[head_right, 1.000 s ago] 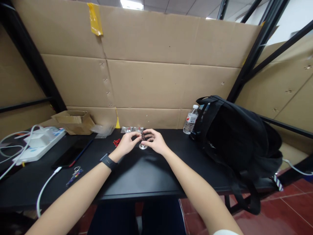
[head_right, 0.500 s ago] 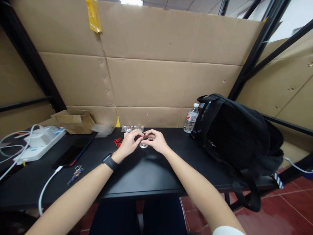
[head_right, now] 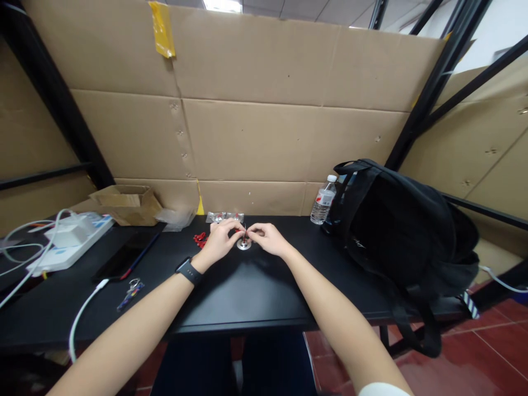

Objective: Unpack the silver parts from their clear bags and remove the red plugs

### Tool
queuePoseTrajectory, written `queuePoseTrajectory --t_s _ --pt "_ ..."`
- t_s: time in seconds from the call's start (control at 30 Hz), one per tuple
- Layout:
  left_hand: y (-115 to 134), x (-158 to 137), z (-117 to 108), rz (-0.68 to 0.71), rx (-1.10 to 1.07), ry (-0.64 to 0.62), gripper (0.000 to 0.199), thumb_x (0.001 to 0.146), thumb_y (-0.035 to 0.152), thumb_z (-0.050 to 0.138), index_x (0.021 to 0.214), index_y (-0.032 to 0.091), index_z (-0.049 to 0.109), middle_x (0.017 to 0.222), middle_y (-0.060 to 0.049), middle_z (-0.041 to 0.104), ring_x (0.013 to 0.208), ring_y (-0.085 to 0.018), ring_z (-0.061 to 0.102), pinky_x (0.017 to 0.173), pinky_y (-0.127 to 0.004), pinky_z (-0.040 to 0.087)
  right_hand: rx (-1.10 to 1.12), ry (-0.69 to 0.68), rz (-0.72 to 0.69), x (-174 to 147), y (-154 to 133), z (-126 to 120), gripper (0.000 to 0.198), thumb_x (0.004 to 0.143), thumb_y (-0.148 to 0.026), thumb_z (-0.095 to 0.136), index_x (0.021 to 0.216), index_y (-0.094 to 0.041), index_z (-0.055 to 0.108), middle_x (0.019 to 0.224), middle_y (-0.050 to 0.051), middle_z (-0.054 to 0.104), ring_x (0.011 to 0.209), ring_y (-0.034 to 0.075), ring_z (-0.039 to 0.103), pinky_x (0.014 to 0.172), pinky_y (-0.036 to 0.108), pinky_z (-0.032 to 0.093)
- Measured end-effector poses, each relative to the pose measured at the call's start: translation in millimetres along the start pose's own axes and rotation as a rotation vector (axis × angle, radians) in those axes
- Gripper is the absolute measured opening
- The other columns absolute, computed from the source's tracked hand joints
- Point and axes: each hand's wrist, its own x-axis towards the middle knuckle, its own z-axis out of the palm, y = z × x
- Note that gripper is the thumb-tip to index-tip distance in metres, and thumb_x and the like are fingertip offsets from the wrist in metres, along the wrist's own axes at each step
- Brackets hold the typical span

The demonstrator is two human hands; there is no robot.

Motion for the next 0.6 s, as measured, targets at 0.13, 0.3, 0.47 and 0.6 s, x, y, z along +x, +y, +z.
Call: queuePoseTrajectory --t_s 0.13,0.3,0.47,0.6 --pt "2 -1 0 0.019 -0.001 -0.026 0.011 0.095 0.026 0.061 0.089 0.024 0.07 0.104 -0.002 0.073 0.106 -0.023 0.062 0.092 -0.039 0.034 -0.047 0.017 -0.006 0 0 3 0.026 0.087 -0.041 0.066 0.09 -0.015 0.067 0.077 0.006 0.073 0.069 0.016 0.067 0.065 0.026 0.051" --pt "-5 0 2 0.069 -0.002 -0.063 0.011 0.093 0.032 0.064 0.089 0.025 0.071 0.102 -0.002 0.073 0.105 -0.023 0.06 0.096 -0.039 0.038 -0.073 0.001 -0.025 0 7 4 0.015 0.085 -0.031 0.063 0.084 -0.016 0.064 0.074 0.003 0.07 0.07 0.015 0.067 0.068 0.025 0.051" --pt "-16 2 -3 0.038 -0.003 -0.032 0.02 0.098 0.034 0.053 0.109 0.025 0.067 0.113 -0.004 0.071 0.109 -0.023 0.061 0.1 -0.04 0.041 -0.437 -0.025 -0.11 -2 5 -3 0.005 0.076 -0.017 0.061 0.075 -0.015 0.066 0.066 -0.002 0.063 0.061 0.011 0.056 0.062 0.021 0.043" --pt "-13 2 -8 0.085 -0.05 -0.195 0.021 0.096 0.039 0.055 0.102 0.026 0.071 0.108 -0.002 0.074 0.107 -0.022 0.063 0.098 -0.036 0.043 -0.548 -0.112 -0.144 -6 -2 -8 0.008 0.072 -0.012 0.061 0.074 -0.015 0.068 0.065 -0.002 0.062 0.06 0.01 0.054 0.061 0.02 0.041"
